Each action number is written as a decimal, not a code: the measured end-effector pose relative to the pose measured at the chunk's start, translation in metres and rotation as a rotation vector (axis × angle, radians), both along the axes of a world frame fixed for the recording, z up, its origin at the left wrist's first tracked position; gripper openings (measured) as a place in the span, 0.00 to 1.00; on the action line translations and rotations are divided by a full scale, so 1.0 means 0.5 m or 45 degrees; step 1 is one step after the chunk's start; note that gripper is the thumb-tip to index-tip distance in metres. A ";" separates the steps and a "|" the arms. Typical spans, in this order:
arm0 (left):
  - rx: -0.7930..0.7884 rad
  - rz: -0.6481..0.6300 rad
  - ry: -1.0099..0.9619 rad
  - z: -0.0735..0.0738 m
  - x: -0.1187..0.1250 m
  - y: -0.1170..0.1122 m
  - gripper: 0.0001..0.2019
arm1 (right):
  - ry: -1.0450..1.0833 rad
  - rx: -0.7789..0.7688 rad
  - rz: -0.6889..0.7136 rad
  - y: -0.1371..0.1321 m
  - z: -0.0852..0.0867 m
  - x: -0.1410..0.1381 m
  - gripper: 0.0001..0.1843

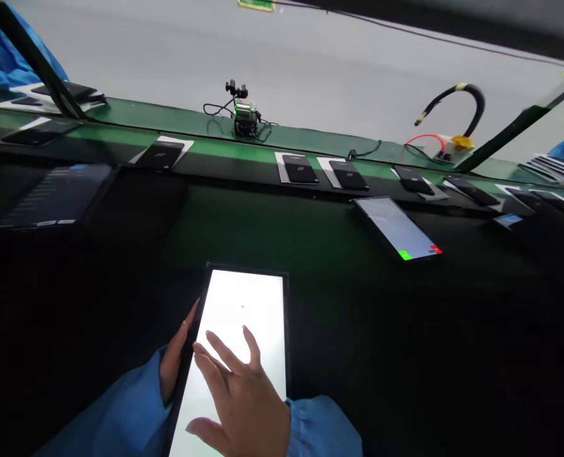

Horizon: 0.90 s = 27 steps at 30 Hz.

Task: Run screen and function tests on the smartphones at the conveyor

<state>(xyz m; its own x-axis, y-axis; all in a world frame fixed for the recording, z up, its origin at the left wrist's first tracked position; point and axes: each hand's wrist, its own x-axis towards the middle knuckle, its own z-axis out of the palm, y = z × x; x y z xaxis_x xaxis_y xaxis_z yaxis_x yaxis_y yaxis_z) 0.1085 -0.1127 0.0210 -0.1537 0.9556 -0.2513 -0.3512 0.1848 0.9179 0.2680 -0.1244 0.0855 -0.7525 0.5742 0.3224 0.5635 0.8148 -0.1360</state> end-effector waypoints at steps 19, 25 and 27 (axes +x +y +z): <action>-0.003 -0.097 -0.144 -0.003 0.003 0.000 0.24 | -0.026 0.081 -0.291 -0.010 0.006 0.062 0.26; 0.015 -0.124 -0.186 -0.005 0.002 0.001 0.26 | -0.002 0.124 -0.249 -0.019 0.033 0.070 0.26; 0.015 -0.125 -0.208 0.001 0.001 -0.001 0.25 | 0.034 0.109 -0.151 -0.013 0.023 0.032 0.28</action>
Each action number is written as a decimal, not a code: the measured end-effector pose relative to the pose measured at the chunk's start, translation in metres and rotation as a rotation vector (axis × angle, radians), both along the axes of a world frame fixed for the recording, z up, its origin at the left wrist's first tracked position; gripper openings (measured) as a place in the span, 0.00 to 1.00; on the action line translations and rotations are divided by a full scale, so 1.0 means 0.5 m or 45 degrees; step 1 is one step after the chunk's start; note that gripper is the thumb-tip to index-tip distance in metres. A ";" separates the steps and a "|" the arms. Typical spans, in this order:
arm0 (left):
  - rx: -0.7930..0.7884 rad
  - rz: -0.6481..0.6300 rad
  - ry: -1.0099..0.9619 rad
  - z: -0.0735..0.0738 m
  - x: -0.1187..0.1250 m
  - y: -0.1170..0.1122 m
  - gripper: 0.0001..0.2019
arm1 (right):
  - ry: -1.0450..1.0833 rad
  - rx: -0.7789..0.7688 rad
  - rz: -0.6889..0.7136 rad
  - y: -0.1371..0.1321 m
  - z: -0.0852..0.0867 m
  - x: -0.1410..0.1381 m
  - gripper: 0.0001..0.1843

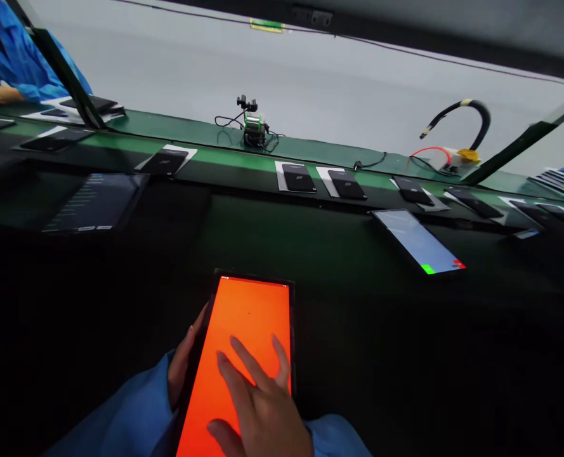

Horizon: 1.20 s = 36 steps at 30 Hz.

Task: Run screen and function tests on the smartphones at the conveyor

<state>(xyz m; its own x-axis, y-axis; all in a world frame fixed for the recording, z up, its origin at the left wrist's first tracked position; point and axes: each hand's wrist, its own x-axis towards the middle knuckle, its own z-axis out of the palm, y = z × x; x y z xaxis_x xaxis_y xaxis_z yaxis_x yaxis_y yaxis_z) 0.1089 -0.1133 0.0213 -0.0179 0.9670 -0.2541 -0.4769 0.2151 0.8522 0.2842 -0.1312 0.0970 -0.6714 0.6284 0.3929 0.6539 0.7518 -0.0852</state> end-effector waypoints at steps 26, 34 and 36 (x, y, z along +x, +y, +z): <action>0.011 0.005 -0.183 -0.013 0.002 -0.001 0.23 | 0.087 -0.089 -0.226 0.036 -0.017 0.012 0.23; 0.011 0.015 -0.133 -0.007 0.002 0.000 0.23 | -0.051 -0.105 -0.254 0.031 -0.036 0.059 0.23; 0.009 0.002 -0.108 -0.009 0.000 0.001 0.24 | -0.044 -0.081 -0.260 0.019 -0.030 0.082 0.22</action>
<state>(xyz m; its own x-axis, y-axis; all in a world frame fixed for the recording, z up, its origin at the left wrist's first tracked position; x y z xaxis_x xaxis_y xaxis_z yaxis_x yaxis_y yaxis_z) 0.1089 -0.1129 0.0167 0.0020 0.9688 -0.2479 -0.5477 0.2084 0.8103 0.3252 -0.1217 0.0822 -0.5402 0.7754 0.3269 0.7952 0.5975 -0.1033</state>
